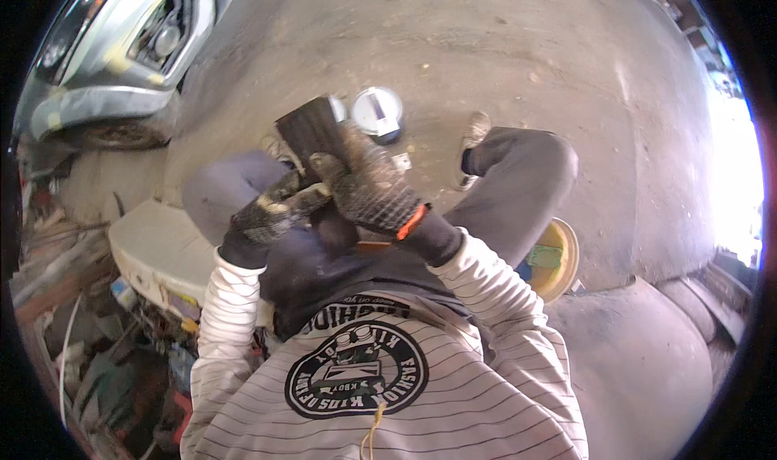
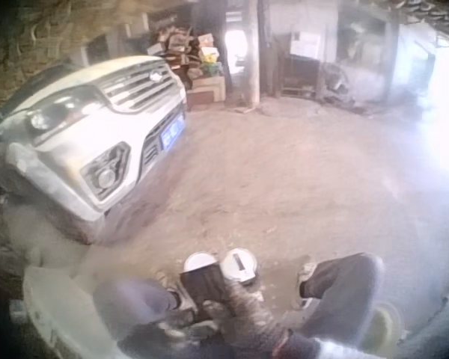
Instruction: The person sits on the floor and mixes a white paste from a container with a putty knife. They then stand and apply the paste to a damaged area on the front fender of a silver car using the putty knife.
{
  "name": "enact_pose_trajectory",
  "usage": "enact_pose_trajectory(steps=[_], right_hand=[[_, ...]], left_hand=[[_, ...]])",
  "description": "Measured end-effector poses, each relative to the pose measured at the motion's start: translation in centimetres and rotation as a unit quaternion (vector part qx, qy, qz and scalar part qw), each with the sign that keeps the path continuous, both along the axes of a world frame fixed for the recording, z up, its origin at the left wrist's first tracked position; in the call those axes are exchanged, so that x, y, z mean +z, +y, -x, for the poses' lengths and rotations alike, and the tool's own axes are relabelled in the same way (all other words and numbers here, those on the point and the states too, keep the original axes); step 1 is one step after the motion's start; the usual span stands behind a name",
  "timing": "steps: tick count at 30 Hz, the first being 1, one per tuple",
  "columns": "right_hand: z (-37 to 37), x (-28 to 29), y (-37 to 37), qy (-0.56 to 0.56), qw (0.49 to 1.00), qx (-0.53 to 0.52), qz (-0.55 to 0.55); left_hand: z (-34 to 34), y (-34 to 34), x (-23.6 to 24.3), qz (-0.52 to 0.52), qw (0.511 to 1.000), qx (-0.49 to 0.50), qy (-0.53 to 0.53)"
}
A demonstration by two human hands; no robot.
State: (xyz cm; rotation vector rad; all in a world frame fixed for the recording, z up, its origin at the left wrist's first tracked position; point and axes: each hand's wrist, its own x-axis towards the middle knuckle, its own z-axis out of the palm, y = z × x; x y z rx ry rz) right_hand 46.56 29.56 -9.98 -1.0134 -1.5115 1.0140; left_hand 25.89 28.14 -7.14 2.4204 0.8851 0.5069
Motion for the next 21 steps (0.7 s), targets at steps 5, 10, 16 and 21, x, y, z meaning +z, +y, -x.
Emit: enact_pose_trajectory(steps=[5,10,16,21], right_hand=[[0.1,-2.2,-0.5,-0.180,0.977,0.014,0.111],[-0.6,-2.2,-0.3,-0.203,0.972,-0.104,0.056],[2.7,-6.2,0.0,-0.127,0.958,-0.222,0.132],[5.7,-4.7,-1.9,-0.183,0.982,-0.049,0.028]], left_hand=[[-0.3,-1.1,-2.2,0.156,0.976,0.108,-0.111],[-0.8,-1.2,-4.4,0.614,0.600,0.045,-0.511],[2.0,-2.1,-6.2,0.231,0.926,0.180,-0.240],[4.9,-3.0,-9.1,-0.014,0.984,0.175,-0.035]])
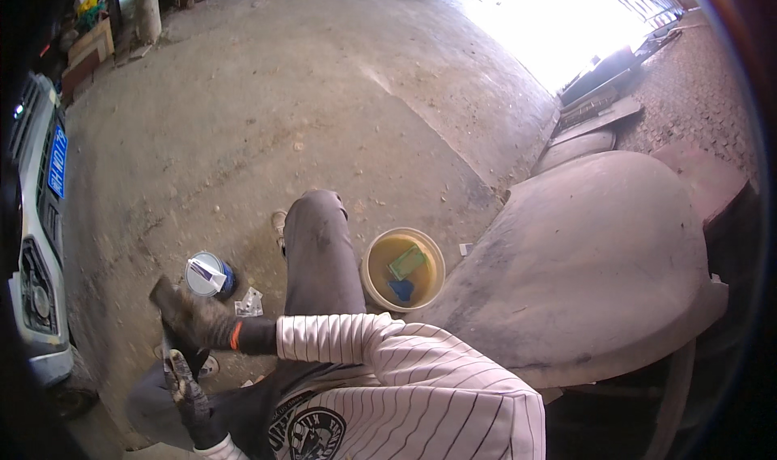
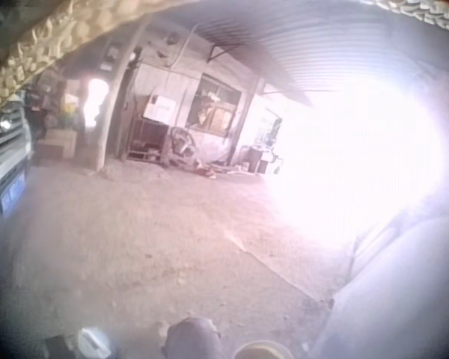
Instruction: The person sits on the floor and mixes a white paste from a container with a putty knife. They then stand and apply the paste to a damaged area on the front fender of a silver car using the putty knife.
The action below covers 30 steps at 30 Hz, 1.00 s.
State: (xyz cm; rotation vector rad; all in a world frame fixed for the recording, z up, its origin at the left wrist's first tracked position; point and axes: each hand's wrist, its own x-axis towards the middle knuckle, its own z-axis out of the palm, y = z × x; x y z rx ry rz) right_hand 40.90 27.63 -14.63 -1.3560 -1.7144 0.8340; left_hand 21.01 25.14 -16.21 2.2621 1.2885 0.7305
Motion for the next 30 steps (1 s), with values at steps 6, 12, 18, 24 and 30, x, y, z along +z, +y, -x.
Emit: enact_pose_trajectory(steps=[6,12,18,24,30], right_hand=[[0.9,1.9,-1.0,0.491,0.855,0.014,0.168],[-1.5,1.7,0.1,0.132,0.985,0.063,-0.091],[-2.6,3.7,0.0,0.159,0.973,0.116,0.121],[-0.3,2.5,-1.2,0.185,0.959,0.129,0.169],[1.1,1.4,-0.3,0.531,0.833,0.043,0.151]], left_hand=[[2.6,-0.6,-1.5,-0.186,0.974,-0.037,0.125],[2.6,-0.6,0.4,-0.152,0.979,-0.037,0.129],[2.2,-0.3,0.5,-0.017,0.998,0.060,-0.010],[-1.1,-0.4,-1.5,0.284,0.749,0.120,-0.586],[-1.6,0.2,-0.5,0.097,0.910,0.259,-0.309]])
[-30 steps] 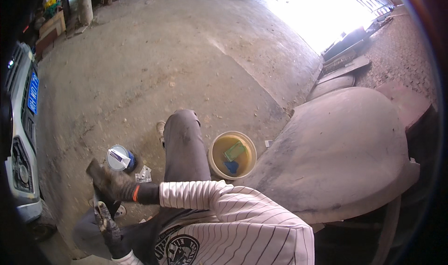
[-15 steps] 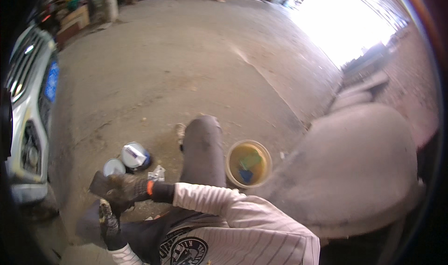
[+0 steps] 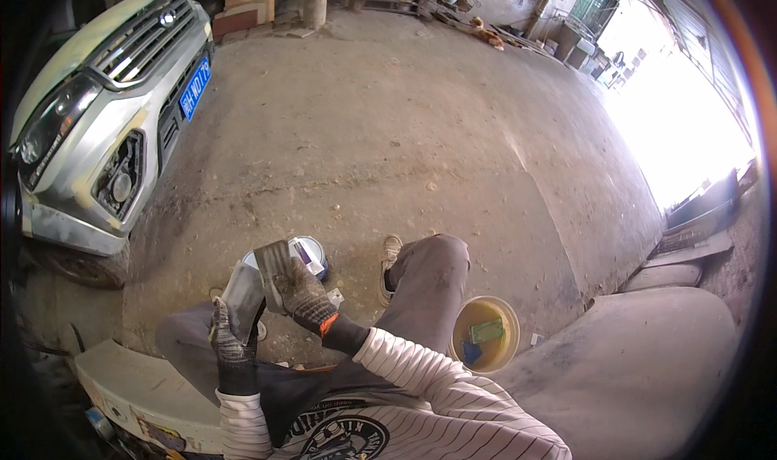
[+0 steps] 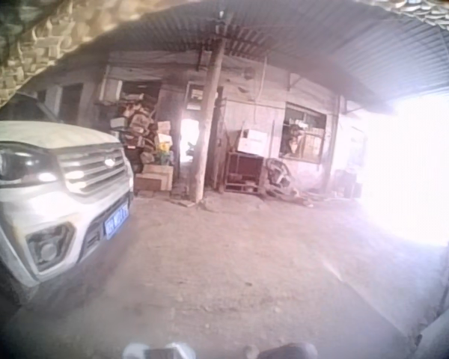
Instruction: The person sits on the floor and mixes a white paste from a container with a putty knife. They then stand and apply the paste to a damaged area on the front fender of a silver car using the putty knife.
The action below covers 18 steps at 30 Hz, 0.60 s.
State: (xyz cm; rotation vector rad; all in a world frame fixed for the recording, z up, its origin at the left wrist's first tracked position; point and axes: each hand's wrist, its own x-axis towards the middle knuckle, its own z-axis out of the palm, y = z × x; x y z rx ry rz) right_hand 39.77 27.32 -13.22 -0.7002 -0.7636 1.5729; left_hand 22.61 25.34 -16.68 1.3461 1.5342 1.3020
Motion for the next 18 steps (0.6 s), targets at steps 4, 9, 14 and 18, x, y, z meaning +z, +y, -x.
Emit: enact_pose_trajectory(steps=[4,9,14,18], right_hand=[[-0.5,2.0,-0.2,-0.401,0.873,-0.140,-0.239],[-2.0,2.6,1.3,-0.317,0.938,-0.117,-0.078],[-1.5,3.1,0.5,-0.446,0.849,-0.155,-0.238],[-2.6,4.0,1.7,-0.419,0.877,-0.210,-0.106]], left_hand=[[0.4,0.1,0.4,-0.130,0.943,-0.090,0.292],[0.3,0.4,0.5,-0.140,0.931,-0.126,0.314],[0.1,1.2,1.7,-0.148,0.944,-0.172,0.239],[-0.1,0.8,2.7,-0.104,0.950,-0.213,0.204]])
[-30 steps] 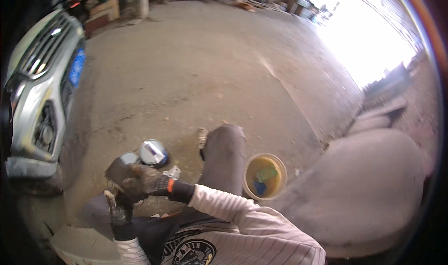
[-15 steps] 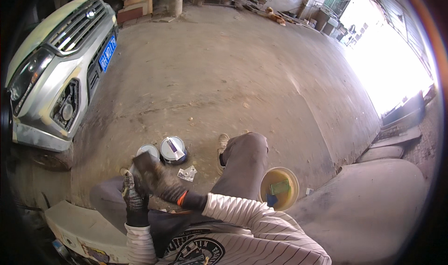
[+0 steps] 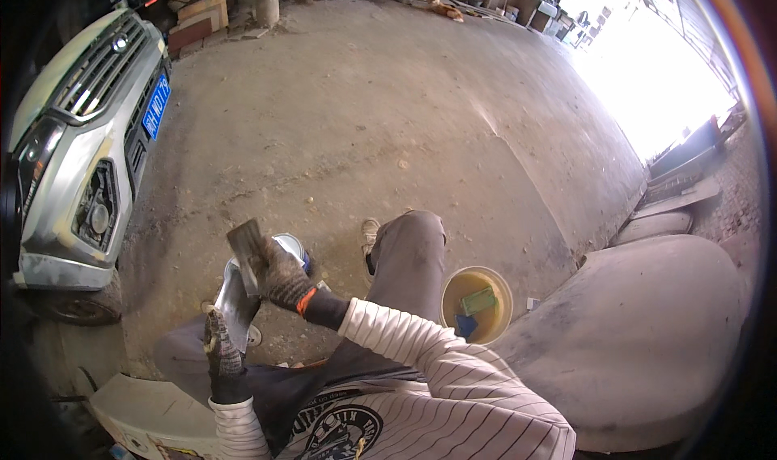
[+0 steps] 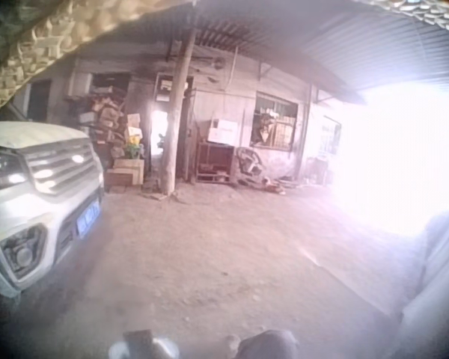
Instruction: The person sits on the floor and mixes a white paste from a container with a putty knife. They then stand and apply the paste to a damaged area on the front fender of a silver car using the putty knife.
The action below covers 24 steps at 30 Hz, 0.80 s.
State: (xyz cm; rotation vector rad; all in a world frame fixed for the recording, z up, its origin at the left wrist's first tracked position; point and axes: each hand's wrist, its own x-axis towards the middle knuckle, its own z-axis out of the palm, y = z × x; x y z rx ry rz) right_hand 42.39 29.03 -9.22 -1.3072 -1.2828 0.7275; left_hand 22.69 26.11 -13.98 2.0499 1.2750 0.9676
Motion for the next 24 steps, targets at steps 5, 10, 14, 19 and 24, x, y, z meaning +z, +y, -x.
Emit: enact_pose_trajectory(steps=[5,10,14,19,24], right_hand=[[0.6,-0.7,-1.1,-0.127,0.984,0.118,-0.038],[0.5,-1.6,-1.3,0.049,0.981,0.175,0.073],[0.8,-2.5,-1.6,-0.137,0.981,0.116,-0.072],[0.2,-2.3,-0.4,-0.017,0.999,0.030,-0.036],[0.7,-1.6,-1.2,0.009,0.997,0.081,-0.010]], left_hand=[[0.8,-1.2,0.4,0.006,0.998,0.023,0.065],[1.6,-1.6,-0.1,-0.162,0.966,-0.020,0.201],[1.1,-0.7,-0.4,0.069,0.997,0.033,0.009],[1.2,-1.2,0.0,0.163,0.985,0.037,-0.042],[1.8,-1.8,0.4,-0.028,0.972,-0.005,0.235]])
